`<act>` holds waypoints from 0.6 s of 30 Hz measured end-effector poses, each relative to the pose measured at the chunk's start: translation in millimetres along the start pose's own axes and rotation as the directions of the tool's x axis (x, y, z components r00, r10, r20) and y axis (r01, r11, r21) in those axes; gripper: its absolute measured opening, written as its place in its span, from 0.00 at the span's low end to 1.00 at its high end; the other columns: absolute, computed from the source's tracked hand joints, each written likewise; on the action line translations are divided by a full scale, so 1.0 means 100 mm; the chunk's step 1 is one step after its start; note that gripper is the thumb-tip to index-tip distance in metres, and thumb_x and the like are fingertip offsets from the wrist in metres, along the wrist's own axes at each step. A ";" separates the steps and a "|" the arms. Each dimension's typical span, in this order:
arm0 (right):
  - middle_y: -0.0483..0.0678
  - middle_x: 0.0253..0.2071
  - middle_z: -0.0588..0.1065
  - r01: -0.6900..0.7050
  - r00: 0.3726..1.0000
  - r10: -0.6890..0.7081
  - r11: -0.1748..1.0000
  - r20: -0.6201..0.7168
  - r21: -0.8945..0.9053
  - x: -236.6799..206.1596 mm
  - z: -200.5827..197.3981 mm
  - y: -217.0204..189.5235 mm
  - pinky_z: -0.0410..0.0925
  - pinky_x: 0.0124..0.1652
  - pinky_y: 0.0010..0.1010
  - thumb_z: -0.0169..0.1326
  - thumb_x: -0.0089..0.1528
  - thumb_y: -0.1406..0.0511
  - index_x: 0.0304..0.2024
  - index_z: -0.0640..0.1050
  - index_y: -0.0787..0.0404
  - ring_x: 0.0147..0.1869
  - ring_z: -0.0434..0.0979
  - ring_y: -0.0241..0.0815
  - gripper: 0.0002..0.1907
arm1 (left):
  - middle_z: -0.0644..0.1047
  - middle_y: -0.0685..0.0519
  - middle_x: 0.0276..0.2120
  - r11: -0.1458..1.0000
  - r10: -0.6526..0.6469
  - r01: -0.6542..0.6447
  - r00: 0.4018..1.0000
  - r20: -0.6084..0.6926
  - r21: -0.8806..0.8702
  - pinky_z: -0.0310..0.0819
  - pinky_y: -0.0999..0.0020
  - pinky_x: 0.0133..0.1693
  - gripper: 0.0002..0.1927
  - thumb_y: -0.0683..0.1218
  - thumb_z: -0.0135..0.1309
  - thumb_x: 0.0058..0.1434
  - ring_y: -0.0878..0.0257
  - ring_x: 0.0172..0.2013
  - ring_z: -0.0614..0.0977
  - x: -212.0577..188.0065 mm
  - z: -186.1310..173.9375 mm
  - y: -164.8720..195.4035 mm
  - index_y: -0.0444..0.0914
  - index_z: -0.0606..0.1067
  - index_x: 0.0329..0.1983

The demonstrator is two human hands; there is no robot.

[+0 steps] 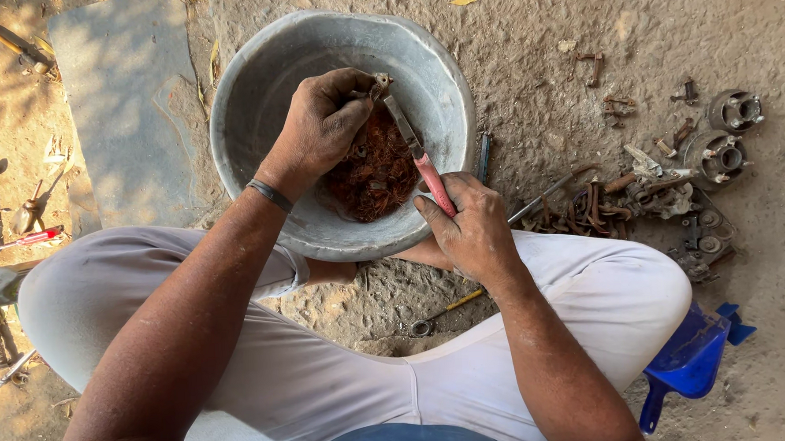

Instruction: The person sits cross-legged on the ground and uses pliers to pull fibrous material off small metal parts over a large stone bowl. They briefly hammer a part against a metal block on the ground, then resume pulling fiber from the parts and collecting it in the bowl.

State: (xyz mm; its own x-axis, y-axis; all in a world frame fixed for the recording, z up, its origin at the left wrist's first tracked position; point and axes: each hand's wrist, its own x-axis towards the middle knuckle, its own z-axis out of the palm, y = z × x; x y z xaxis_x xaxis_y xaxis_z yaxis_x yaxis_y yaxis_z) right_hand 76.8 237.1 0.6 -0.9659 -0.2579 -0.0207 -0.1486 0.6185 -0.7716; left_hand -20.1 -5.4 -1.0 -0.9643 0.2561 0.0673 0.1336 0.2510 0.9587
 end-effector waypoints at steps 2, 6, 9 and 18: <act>0.57 0.36 0.78 0.009 1.000 -0.009 1.000 -0.009 0.012 -0.01 0.02 0.00 0.75 0.37 0.41 0.61 0.65 0.59 0.45 0.80 0.69 0.40 0.83 0.48 0.17 | 0.81 0.54 0.35 0.997 0.054 -0.054 0.999 -0.002 0.048 0.80 0.73 0.39 0.11 0.39 0.52 0.68 0.71 0.35 0.81 -0.01 0.01 -0.01 0.29 0.78 0.50; 0.56 0.32 0.77 -0.103 0.994 0.102 0.995 0.047 0.011 -0.01 0.01 -0.03 0.75 0.34 0.41 0.60 0.65 0.58 0.41 0.80 0.68 0.36 0.83 0.47 0.17 | 0.79 0.50 0.31 0.991 -0.133 0.133 0.991 0.032 -0.028 0.78 0.71 0.32 0.12 0.40 0.51 0.68 0.68 0.29 0.78 -0.02 0.00 0.05 0.30 0.79 0.49; 0.55 0.29 0.78 -0.181 0.978 0.172 0.981 0.120 0.069 0.00 -0.04 -0.07 0.74 0.34 0.41 0.59 0.66 0.57 0.40 0.81 0.68 0.33 0.83 0.45 0.18 | 0.81 0.53 0.32 0.970 -0.234 0.236 0.971 0.039 -0.066 0.81 0.71 0.31 0.13 0.42 0.52 0.66 0.69 0.28 0.81 0.00 -0.02 0.14 0.31 0.79 0.51; 0.53 0.30 0.81 -0.216 0.969 0.184 0.954 0.162 0.208 -0.01 -0.10 -0.15 0.76 0.36 0.37 0.56 0.66 0.57 0.46 0.81 0.66 0.35 0.84 0.41 0.18 | 0.84 0.45 0.39 0.941 0.136 -0.113 0.989 -0.051 0.320 0.84 0.65 0.41 0.15 0.46 0.67 0.59 0.60 0.39 0.87 -0.02 -0.05 0.27 0.32 0.79 0.44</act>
State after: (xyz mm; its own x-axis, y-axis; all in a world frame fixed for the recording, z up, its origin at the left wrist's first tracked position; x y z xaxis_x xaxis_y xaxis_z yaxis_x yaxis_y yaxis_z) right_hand 77.6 235.1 18.6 -0.9296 -0.2560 -0.2651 0.1110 0.4915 -0.8638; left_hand -15.5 -3.7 26.3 -0.9476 0.2400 0.2107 0.3073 0.5060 0.8059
